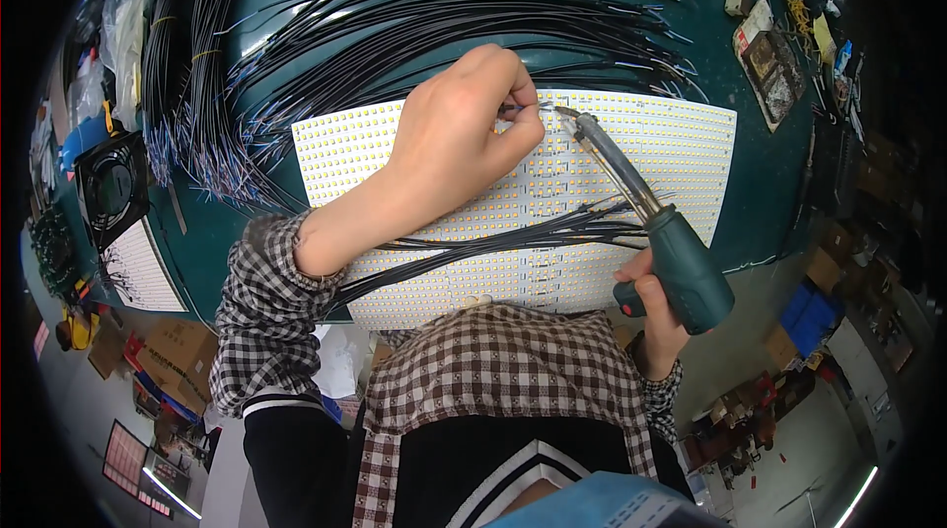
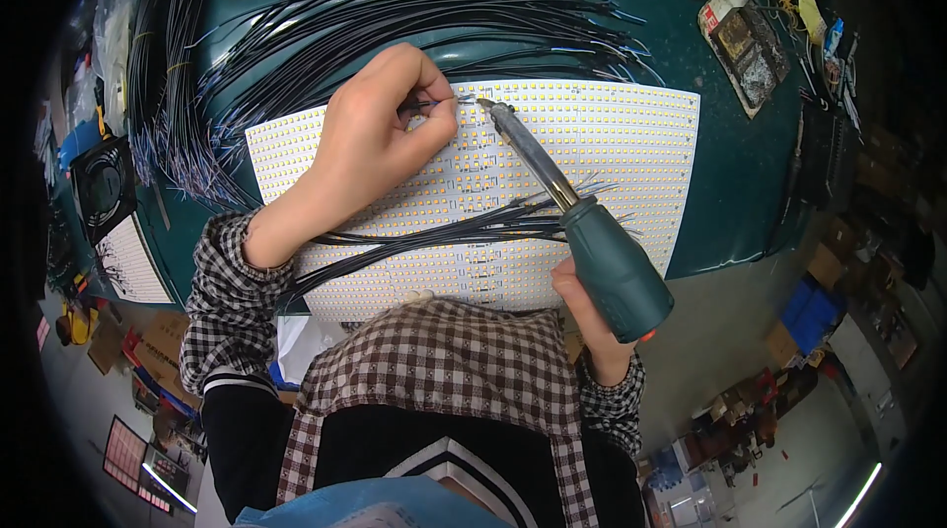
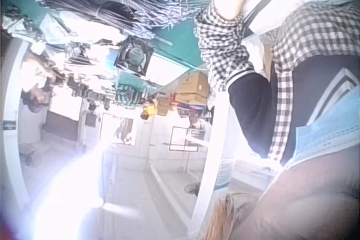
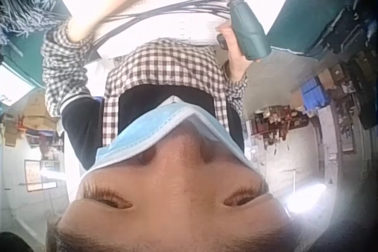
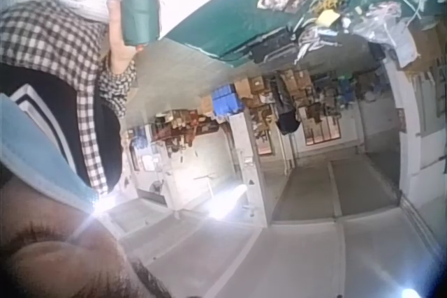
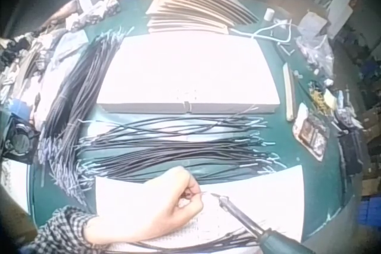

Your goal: The person solders electrical wires onto an LED board using a handheld soldering iron.

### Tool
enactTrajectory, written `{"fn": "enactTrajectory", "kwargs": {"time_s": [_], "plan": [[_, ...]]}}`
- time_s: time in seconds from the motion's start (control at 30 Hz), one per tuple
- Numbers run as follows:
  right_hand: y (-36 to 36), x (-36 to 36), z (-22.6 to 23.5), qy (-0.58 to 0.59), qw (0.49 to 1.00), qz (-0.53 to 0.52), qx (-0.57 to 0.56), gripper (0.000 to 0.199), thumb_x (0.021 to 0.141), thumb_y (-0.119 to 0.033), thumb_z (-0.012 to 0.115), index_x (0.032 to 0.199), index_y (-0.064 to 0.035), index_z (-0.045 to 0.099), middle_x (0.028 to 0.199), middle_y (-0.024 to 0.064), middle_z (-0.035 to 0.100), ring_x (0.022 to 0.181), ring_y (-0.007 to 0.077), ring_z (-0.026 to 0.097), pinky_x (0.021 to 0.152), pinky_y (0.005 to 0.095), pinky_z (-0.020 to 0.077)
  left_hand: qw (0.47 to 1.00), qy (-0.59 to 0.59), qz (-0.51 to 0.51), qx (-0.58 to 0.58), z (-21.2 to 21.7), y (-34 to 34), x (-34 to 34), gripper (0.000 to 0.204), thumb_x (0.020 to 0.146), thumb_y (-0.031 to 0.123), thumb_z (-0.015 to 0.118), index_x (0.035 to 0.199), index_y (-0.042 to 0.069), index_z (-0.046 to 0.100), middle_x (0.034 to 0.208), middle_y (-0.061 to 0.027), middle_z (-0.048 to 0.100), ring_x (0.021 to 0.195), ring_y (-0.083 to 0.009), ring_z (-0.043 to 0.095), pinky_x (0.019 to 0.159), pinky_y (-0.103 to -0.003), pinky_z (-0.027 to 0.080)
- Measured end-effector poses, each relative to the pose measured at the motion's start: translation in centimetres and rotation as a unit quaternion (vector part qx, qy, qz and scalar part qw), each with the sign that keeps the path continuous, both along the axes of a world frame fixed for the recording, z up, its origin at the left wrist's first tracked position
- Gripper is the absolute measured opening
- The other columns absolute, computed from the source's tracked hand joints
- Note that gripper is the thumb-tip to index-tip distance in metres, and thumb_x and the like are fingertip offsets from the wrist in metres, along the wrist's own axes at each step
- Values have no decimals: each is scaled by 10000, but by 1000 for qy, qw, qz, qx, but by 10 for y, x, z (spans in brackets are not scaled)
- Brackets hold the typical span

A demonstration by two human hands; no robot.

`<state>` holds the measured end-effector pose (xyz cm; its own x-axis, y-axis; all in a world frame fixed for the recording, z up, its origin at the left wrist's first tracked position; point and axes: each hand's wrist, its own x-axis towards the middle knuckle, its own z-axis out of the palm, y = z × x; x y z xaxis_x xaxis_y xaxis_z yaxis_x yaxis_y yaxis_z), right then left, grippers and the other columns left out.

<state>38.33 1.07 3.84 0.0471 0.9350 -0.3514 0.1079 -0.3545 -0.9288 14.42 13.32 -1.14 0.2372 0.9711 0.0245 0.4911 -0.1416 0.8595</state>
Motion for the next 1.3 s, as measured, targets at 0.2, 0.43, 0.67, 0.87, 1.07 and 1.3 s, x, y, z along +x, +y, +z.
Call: {"fn": "enactTrajectory", "kwargs": {"time_s": [0.2, 0.43, 0.67, 0.87, 1.07, 1.3], "plan": [[7, -6, 7, -13, 1000, 6, -5, 343, 856, -294, 626, 900, 34, 537, 787, 128, 568, 722, 216, 585, 658, 334, 485, 1000, -3, 4, -2, 0, 0, 0, 135, 725, 46, 657, 757, 30, 527, 751, -89, 562, 638, -234, 615, 552, -330, 488], [8, -7, 6, -25, 999, -23, 5, 404, 860, -330, 618, 964, 53, 545, 862, 156, 591, 711, 210, 600, 646, 313, 497, 1000, 2, 8, -12, 2, 1, 0, 118, 735, 54, 653, 761, 29, 541, 749, -89, 565, 648, -232, 616, 557, -328, 489], [8, -4, 3, -17, 999, -38, 23, 523, 864, -353, 617, 1120, 95, 525, 1009, 234, 616, 733, 229, 647, 633, 307, 547, 992, -46, 14, -117, 10, 7, -5, 91, 789, 93, 628, 797, 21, 574, 785, -104, 590, 699, -239, 622, 602, -337, 493], [8, 0, 1, -2, 999, -38, 31, 530, 873, -351, 623, 1139, 94, 514, 1017, 235, 611, 743, 233, 649, 639, 301, 552, 997, 38, -32, -51, 11, 12, -5, 93, 794, 104, 623, 815, 23, 582, 809, -122, 603, 715, -279, 620, 632, -369, 493], [7, -1, 2, 4, 999, -49, 19, 535, 873, -360, 625, 1144, 88, 512, 1032, 229, 609, 781, 237, 648, 652, 297, 551, 999, -14, -12, -47, 4, 8, -1, 92, 765, 89, 627, 800, 28, 568, 784, -115, 584, 701, -283, 607, 621, -371, 485], [7, -1, 3, 13, 999, -43, 26, 550, 878, -345, 624, 1184, 90, 482, 1014, 187, 593, 859, 248, 636, 662, 314, 559, 999, -37, -1, -19, 0, 5, 2, 111, 728, 79, 643, 784, 32, 560, 767, -100, 571, 683, -269, 597, 592, -359, 482]]}}
